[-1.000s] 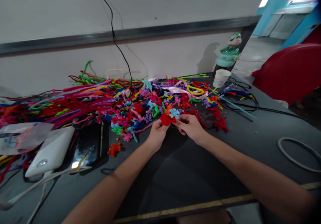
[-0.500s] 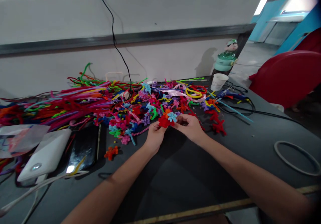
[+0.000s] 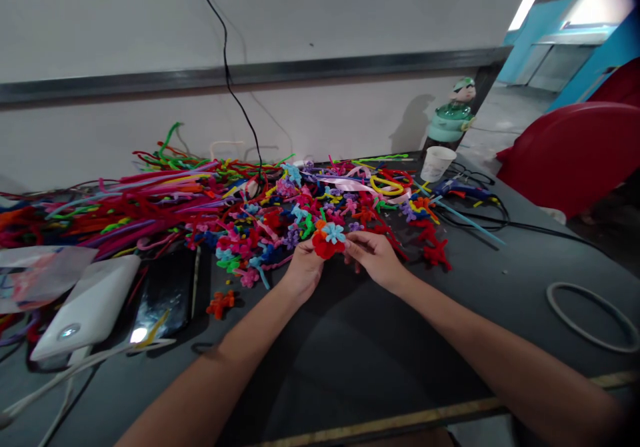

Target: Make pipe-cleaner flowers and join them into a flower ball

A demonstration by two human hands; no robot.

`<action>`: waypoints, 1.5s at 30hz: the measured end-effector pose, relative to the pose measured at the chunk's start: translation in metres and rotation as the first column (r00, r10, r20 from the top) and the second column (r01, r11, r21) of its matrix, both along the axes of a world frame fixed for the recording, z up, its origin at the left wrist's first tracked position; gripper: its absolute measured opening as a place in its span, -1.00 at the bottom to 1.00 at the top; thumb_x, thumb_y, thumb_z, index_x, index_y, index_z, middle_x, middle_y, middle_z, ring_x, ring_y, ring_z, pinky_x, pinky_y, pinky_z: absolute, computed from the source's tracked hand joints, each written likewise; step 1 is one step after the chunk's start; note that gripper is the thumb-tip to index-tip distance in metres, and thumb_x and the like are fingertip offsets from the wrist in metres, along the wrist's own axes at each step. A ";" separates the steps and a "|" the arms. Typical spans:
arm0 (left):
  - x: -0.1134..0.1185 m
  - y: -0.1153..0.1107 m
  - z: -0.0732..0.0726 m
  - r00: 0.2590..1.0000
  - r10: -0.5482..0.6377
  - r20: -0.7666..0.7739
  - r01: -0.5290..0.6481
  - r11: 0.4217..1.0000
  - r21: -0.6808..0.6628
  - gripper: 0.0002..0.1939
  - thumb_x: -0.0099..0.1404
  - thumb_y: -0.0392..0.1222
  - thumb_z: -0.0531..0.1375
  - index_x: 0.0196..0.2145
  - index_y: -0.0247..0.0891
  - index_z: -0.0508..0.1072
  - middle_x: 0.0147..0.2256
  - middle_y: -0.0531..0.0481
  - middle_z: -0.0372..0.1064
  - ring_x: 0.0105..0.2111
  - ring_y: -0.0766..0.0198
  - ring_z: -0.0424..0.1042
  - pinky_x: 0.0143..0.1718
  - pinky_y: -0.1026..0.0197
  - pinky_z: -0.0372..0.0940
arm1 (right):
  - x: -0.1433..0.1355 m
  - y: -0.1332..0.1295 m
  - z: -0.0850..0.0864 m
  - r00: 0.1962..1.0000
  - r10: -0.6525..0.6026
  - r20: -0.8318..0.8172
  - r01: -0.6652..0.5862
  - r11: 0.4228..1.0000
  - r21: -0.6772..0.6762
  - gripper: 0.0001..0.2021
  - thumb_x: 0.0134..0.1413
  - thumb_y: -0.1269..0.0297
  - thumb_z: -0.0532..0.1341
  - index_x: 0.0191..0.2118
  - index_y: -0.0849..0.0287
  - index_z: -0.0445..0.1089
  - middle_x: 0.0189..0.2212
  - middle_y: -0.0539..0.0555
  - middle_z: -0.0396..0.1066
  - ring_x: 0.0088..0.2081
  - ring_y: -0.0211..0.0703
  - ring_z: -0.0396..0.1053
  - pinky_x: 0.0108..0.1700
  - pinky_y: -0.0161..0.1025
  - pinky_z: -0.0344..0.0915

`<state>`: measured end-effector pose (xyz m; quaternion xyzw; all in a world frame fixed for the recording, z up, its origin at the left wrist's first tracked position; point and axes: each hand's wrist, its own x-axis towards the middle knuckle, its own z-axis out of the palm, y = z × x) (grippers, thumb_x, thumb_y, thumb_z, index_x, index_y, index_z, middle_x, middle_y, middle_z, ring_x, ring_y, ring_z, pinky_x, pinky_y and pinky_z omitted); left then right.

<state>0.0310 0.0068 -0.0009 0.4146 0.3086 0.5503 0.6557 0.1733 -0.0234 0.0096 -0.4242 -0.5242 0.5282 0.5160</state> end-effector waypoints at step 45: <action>-0.013 -0.004 0.006 0.808 0.250 -0.533 0.180 0.757 0.628 -0.80 0.22 -0.30 0.11 -0.45 -0.23 0.54 -0.40 -0.05 0.44 -0.29 0.28 0.41 -0.23 0.25 0.31 | 0.023 0.005 0.018 0.992 0.071 -0.108 -0.076 0.996 -0.046 -0.74 -0.06 0.09 0.26 -0.41 0.21 0.34 -0.64 -0.09 0.22 -0.64 -0.39 0.18 -0.68 -0.44 0.06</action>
